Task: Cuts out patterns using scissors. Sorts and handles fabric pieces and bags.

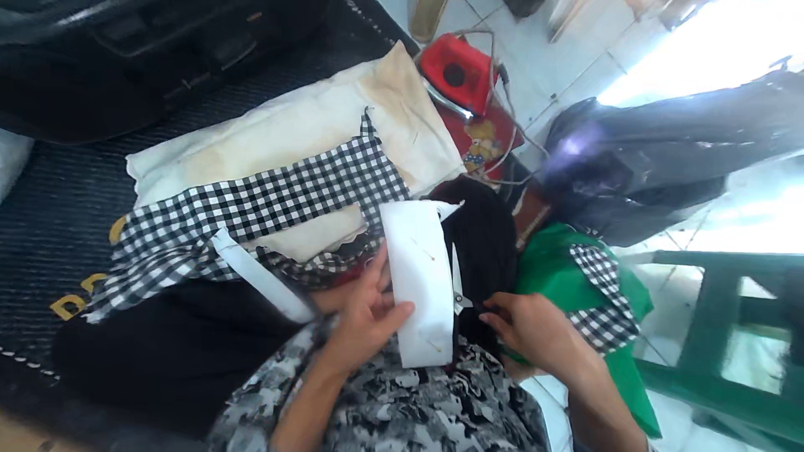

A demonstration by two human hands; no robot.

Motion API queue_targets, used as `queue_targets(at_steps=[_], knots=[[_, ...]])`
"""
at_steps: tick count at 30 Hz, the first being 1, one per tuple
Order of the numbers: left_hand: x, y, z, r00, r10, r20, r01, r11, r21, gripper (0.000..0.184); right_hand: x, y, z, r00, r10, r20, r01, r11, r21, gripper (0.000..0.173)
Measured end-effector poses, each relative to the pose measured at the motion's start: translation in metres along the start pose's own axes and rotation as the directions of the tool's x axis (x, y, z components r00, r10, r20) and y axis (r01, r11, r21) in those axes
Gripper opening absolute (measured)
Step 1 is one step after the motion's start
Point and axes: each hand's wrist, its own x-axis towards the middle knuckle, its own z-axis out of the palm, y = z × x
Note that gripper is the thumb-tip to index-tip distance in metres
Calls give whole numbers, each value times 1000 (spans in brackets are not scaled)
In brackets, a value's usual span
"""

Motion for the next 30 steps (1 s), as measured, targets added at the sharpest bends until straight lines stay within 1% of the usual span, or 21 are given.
queue_targets(at_steps=[3, 6, 7, 8, 11, 13, 15, 16, 17, 18, 19, 20, 21, 22, 23, 24, 25, 26, 27, 28, 30], knots=[[-3, -4, 2, 999, 6, 42, -6, 1000, -4, 89, -4, 0, 4, 999, -1, -40, 0, 1000, -17, 32], [-3, -5, 5, 996, 19, 87, -20, 1000, 16, 87, -4, 0, 4, 999, 43, -18, -43, 999, 22, 39], [-4, -4, 6, 995, 22, 98, -25, 999, 30, 87, -3, 3, 11, 997, 21, -77, -17, 999, 52, 39], [-5, -3, 6, 994, 29, 101, -34, 998, 45, 86, -2, 8, 22, 981, -28, -190, 42, 997, 71, 37], [-9, 0, 6, 992, 71, 103, -80, 993, 90, 81, -2, 19, 43, 917, -82, -391, 118, 991, 70, 32], [-11, 0, 6, 989, 91, 118, -104, 989, 108, 80, -4, 28, 47, 876, -111, -468, 133, 991, 14, 32], [-12, 1, 8, 987, 90, 130, -106, 987, 118, 79, -6, 33, 45, 865, -114, -490, 120, 993, -18, 36], [-12, 1, 9, 986, 91, 139, -107, 987, 118, 79, -6, 35, 43, 845, -125, -520, 140, 990, -11, 38], [-12, 2, 9, 985, 92, 148, -110, 987, 116, 79, -4, 36, 43, 807, -144, -572, 188, 982, 19, 39], [-12, 2, 9, 983, 93, 158, -112, 987, 115, 79, -3, 33, 41, 775, -138, -616, 256, 961, 107, 40], [-12, 1, 10, 982, 93, 162, -113, 987, 116, 79, -3, 27, 37, 780, -106, -617, 325, 911, 254, 40], [-13, 1, 11, 981, 92, 168, -113, 986, 120, 79, -4, 18, 31, 830, -81, -552, 375, 813, 445, 39], [-13, 0, 12, 980, 92, 179, -116, 985, 127, 78, -4, 8, 24, 891, -83, -446, 380, 674, 633, 38], [-13, 0, 13, 977, 94, 193, -123, 982, 142, 77, -2, -1, 19, 931, -108, -349, 352, 520, 778, 37], [-14, 0, 14, 975, 95, 201, -128, 979, 157, 76, 3, -10, 16, 948, -131, -291, 319, 380, 868, 34], [-14, 1, 15, 974, 96, 206, -133, 976, 170, 76, 9, -18, 15, 952, -141, -271, 299, 251, 921, 29], [-15, 2, 16, 974, 100, 201, -139, 973, 187, 76, 15, -24, 16, 949, -130, -286, 303, 136, 943, 22], [-15, 3, 16, 977, 106, 186, -143, 969, 200, 76, 20, -30, 18, 941, -104, -322, 328, 49, 943, 17], [-15, 3, 16, 979, 116, 169, -150, 966, 209, 77, 23, -33, 20, 926, -83, -367, 369, 4, 929, 16], [-15, 4, 15, 980, 130, 152, -162, 962, 218, 77, 25, -36, 22, 906, -68, -418, 419, -4, 908, 17], [-13, 5, 14, 979, 171, 113, -193, 954, 228, 74, 25, -41, 23, 852, -68, -518, 522, 46, 852, 20]])
